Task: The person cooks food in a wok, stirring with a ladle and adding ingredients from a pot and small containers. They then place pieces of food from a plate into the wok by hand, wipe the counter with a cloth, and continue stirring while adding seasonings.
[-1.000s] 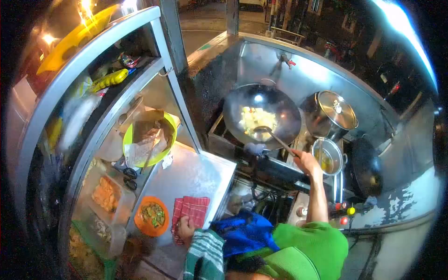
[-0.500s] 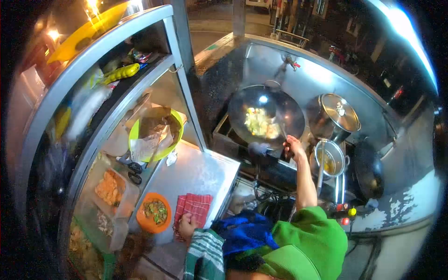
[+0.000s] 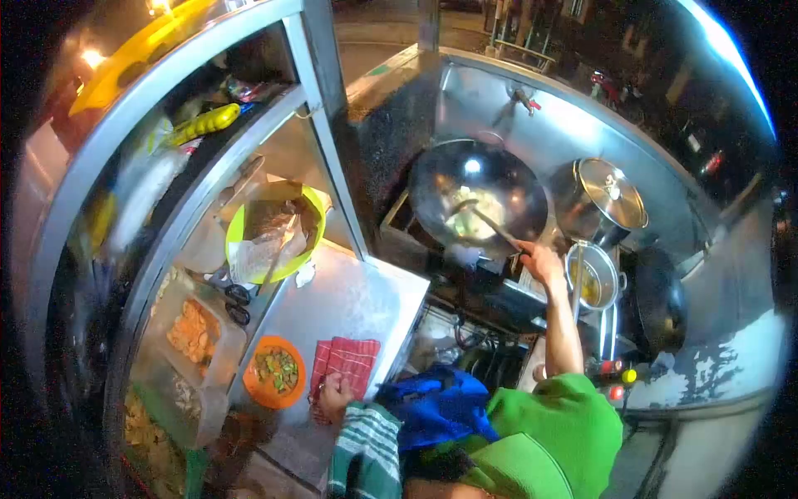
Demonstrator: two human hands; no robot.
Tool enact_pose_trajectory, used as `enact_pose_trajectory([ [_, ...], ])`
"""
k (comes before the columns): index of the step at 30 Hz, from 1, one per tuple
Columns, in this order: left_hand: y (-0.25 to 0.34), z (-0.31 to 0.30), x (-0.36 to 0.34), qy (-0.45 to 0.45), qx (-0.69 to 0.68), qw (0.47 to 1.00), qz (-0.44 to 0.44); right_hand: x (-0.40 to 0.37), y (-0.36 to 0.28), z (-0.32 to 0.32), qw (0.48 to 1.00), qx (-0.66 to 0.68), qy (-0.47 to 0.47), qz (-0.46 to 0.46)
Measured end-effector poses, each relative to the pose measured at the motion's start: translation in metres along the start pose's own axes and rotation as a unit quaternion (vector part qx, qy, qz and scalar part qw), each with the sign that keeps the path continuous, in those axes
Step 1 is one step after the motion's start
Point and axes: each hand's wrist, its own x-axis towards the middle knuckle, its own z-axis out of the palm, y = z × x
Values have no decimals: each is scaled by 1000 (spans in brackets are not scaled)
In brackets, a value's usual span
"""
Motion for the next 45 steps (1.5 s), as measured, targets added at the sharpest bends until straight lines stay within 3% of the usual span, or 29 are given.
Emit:
enact_pose_trajectory([
  [4, -6, 1, 0, -11, -26, 999, -19, -35, 16, -8, 994, 112, 11, -12],
  [5, -21, 12, 0, -13, -25, 999, -16, -52, 3, -32, 983, 160, -71, 46],
  [7, -48, 31, 0, 36, -45, 998, 10, -47, 49, 2, 960, 267, -83, -29],
  [8, -33, 22, -2, -3, -46, 997, -62, -55, 34, -6, 962, 252, -106, 9],
  [9, -21, 16, -1, -5, -45, 997, -59, -62, 18, -16, 962, 236, -130, 47],
  [11, -3, 4, -1, -11, -31, 997, -69, -35, 37, 22, 963, 257, -81, 9],
  [12, 9, -3, 1, -25, -5, 996, -80, -25, 49, 50, 934, 350, -55, 52],
  [13, -3, 4, 0, -21, -9, 997, -79, -17, 49, 66, 894, 439, -28, 89],
  [15, -59, 32, 6, -9, -62, 998, -11, 5, 57, 110, 856, 508, 70, 55],
  [17, -52, 30, 5, -32, -38, 998, -49, 18, 51, 135, 856, 488, 147, 88],
  [19, -9, 9, 0, 14, -49, 998, -23, 24, 32, 123, 865, 466, 151, 112],
  [21, -2, 7, -3, 13, -17, 999, -48, 33, 28, 113, 825, 541, 39, 157],
  [22, 1, 7, -2, 9, -8, 998, -62, 42, 31, 111, 768, 616, 23, 173],
  [23, 2, 7, -2, 5, 3, 997, -77, 46, 35, 112, 769, 615, 23, 171],
  [25, 1, 5, -2, 16, -3, 999, -51, 54, 35, 109, 682, 715, 21, 149],
  [26, -2, 4, -1, -2, 0, 998, -57, 52, 30, 104, 792, 593, 47, 138],
  [27, -4, 5, -1, -21, 3, 998, -63, 59, 27, 110, 812, 570, 88, 85],
  [28, -13, 14, -2, 28, -48, 998, -18, 67, 22, 110, 819, 557, 103, 93],
  [30, -15, 11, -3, 3, -40, 998, -37, 90, 30, 131, 834, 535, 102, 91],
  [31, -13, 10, -2, -17, -37, 998, -58, 83, 27, 121, 834, 534, 103, 90],
  [32, 10, -2, -4, -5, 9, 998, -54, 72, 22, 104, 809, 572, 31, 130],
  [33, 12, -2, -3, -2, 6, 998, -56, 64, 16, 92, 778, 603, -43, 169],
  [35, 9, -2, -5, 7, 24, 999, -37, 50, 24, 89, 698, 697, -62, 152],
  [38, 14, -4, -5, 13, 18, 999, -30, 31, 30, 108, 720, 685, 2, 111],
  [40, 18, -6, -5, 29, 12, 999, 4, 29, 32, 126, 802, 584, 99, 82],
  [41, 15, -6, -5, 27, 13, 1000, 6, 33, 31, 130, 820, 544, 86, 153],
  [43, 14, -4, -2, 14, 5, 1000, -18, 33, 28, 150, 794, 581, 83, 157],
  [44, 26, -12, -3, -10, 30, 998, -61, 24, 22, 132, 800, 578, 15, 160],
  [45, 19, -6, -3, -11, 30, 998, -60, 19, 20, 117, 800, 578, 15, 160],
])
